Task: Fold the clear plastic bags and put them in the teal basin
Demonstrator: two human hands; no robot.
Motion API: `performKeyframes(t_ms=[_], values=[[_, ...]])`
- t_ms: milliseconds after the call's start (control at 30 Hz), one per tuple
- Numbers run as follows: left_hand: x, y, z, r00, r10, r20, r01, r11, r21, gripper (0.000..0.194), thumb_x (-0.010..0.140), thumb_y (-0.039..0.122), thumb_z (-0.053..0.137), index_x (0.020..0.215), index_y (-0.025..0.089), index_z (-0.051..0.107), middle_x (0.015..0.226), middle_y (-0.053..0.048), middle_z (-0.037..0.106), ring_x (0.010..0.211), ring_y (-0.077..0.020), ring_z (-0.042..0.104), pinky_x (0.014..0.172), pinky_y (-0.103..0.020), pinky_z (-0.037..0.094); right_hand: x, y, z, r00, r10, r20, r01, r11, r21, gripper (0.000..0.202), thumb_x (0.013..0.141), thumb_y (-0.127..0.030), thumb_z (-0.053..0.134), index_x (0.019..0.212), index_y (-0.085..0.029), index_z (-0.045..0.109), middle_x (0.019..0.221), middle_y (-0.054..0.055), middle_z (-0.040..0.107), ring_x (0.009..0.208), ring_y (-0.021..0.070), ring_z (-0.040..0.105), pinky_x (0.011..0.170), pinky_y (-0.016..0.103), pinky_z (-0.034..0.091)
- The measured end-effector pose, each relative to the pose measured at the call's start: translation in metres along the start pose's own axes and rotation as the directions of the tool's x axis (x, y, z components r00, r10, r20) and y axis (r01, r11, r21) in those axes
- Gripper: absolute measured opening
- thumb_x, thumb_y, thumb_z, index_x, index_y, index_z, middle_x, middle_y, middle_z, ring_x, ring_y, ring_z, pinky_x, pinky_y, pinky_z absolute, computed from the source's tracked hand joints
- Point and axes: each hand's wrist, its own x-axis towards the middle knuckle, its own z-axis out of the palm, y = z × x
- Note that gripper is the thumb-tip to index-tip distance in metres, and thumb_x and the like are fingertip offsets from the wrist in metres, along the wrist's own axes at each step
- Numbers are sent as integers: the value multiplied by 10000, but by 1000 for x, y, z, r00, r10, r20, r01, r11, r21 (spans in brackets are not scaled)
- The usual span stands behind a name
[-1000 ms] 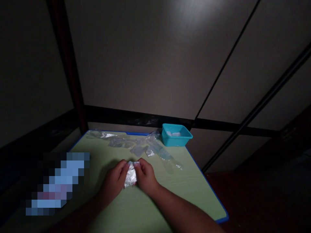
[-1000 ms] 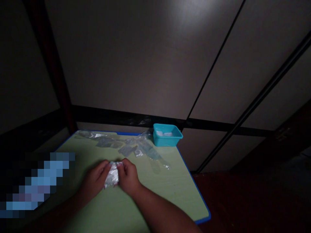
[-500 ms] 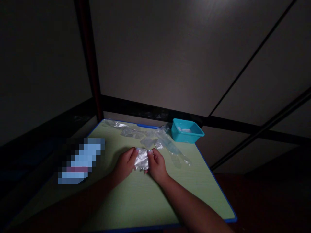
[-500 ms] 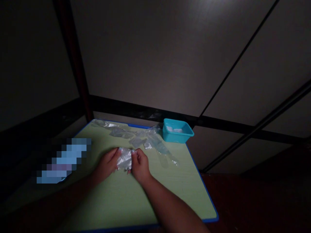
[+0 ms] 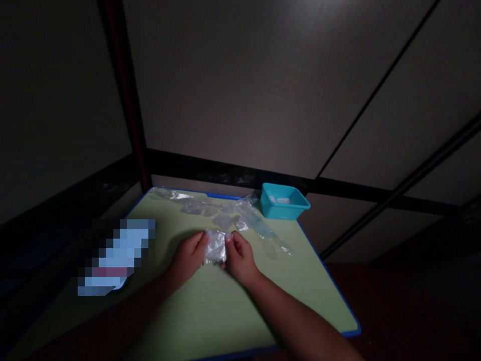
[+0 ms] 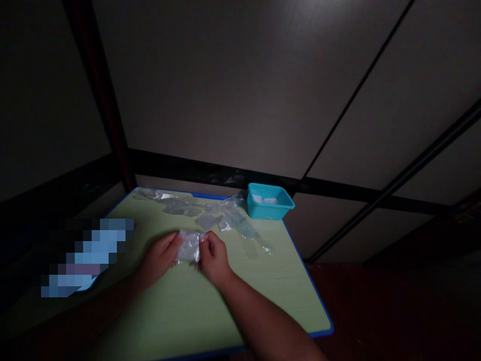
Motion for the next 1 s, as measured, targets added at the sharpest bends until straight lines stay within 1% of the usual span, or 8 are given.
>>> performKeyframes(t_ms=[267, 467, 533, 600, 633, 800, 900, 1000], values=[[0, 3, -4, 998, 41, 45, -43, 999, 24, 384, 850, 480, 348, 610, 200, 454, 412, 57, 415, 377, -100, 419, 413, -207, 343, 10, -50, -44, 948, -162, -272, 135, 984, -118, 374, 822, -554, 481, 686, -214, 403, 530, -60, 407, 432, 87, 424, 398, 221, 397], [4, -5, -6, 982, 140, 128, -158, 976, 149, 342, 843, 431, 352, 617, 201, 465, 442, 54, 428, 394, -104, 443, 434, -217, 352, 49, -88, -118, 910, -286, -299, 156, 907, -392, 380, 827, -565, 443, 707, -205, 419, 546, -48, 476, 440, 94, 472, 415, 216, 406], [5, -7, -7, 974, 171, 146, -196, 965, 172, 337, 844, 418, 345, 614, 203, 465, 446, 55, 427, 396, -104, 444, 436, -217, 351, 73, -94, -154, 898, -300, -322, 36, 780, -625, 371, 866, -534, 365, 713, -201, 422, 543, -39, 485, 461, 105, 496, 431, 213, 396], [5, -8, -8, 969, 187, 159, -215, 960, 180, 339, 849, 411, 336, 612, 205, 464, 443, 58, 422, 394, -103, 442, 437, -216, 351, 97, -99, -189, 898, -241, -368, -237, 441, -866, 347, 910, -435, 304, 727, -185, 459, 616, -7, 549, 546, 106, 534, 483, 201, 387], [6, -9, -8, 968, 189, 162, -217, 959, 181, 342, 853, 411, 333, 611, 206, 462, 442, 59, 419, 392, -103, 441, 437, -216, 351, 109, -100, -205, 898, -212, -386, -293, 365, -883, 322, 903, -403, 352, 724, -171, 487, 663, 17, 583, 604, 118, 555, 509, 204, 383], [5, -8, -5, 962, 180, 203, -219, 956, 193, 365, 865, 419, 325, 596, 207, 449, 438, 55, 421, 397, -106, 446, 442, -218, 346, 150, -90, -251, 889, -5, -457, -453, 131, -882, 268, 863, -312, 511, 708, -109, 591, 740, 84, 633, 762, 182, 607, 629, 240, 428], [5, -7, -4, 959, 191, 209, -235, 948, 214, 379, 868, 422, 319, 583, 206, 443, 446, 45, 427, 424, -113, 460, 455, -222, 342, 164, -76, -259, 866, 96, -491, -494, 8, -869, 266, 875, -332, 530, 1032, -124, 585, 1015, 69, 606, 884, 179, 596, 750, 336, 497], [5, -8, -3, 961, 185, 205, -230, 947, 223, 381, 873, 420, 313, 591, 203, 451, 460, 39, 440, 445, -118, 475, 464, -224, 339, 174, -67, -263, 878, 99, -469, -464, -71, -883, 308, 885, -335, 517, 1129, -148, 548, 1120, 60, 567, 944, 194, 580, 793, 383, 505]])
